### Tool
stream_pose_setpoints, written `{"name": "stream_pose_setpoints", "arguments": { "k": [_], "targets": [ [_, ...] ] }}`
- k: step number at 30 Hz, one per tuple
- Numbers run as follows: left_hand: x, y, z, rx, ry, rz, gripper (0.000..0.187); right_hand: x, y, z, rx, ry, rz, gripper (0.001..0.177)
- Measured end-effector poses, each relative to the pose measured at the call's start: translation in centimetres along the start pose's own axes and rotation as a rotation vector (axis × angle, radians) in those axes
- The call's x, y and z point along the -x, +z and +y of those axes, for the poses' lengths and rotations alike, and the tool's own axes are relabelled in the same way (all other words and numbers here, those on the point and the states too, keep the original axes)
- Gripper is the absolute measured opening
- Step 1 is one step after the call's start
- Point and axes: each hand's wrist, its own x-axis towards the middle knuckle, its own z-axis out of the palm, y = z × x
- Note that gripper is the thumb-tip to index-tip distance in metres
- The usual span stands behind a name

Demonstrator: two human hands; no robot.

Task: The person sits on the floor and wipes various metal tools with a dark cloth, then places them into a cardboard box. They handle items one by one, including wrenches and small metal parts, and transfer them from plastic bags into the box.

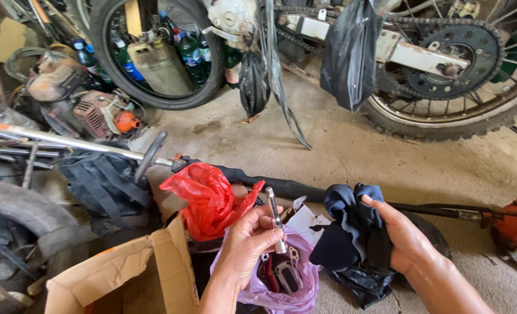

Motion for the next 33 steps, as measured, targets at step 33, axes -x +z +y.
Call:
{"name": "stream_pose_setpoints", "arguments": {
  "k": [33],
  "targets": [
    [-3.1, 7.2, -7.1, -0.071, -0.144, 0.143, 0.017, 1.1, 3.6, 2.8, 0.897, -0.751, -0.037, 0.032]
  ]
}}
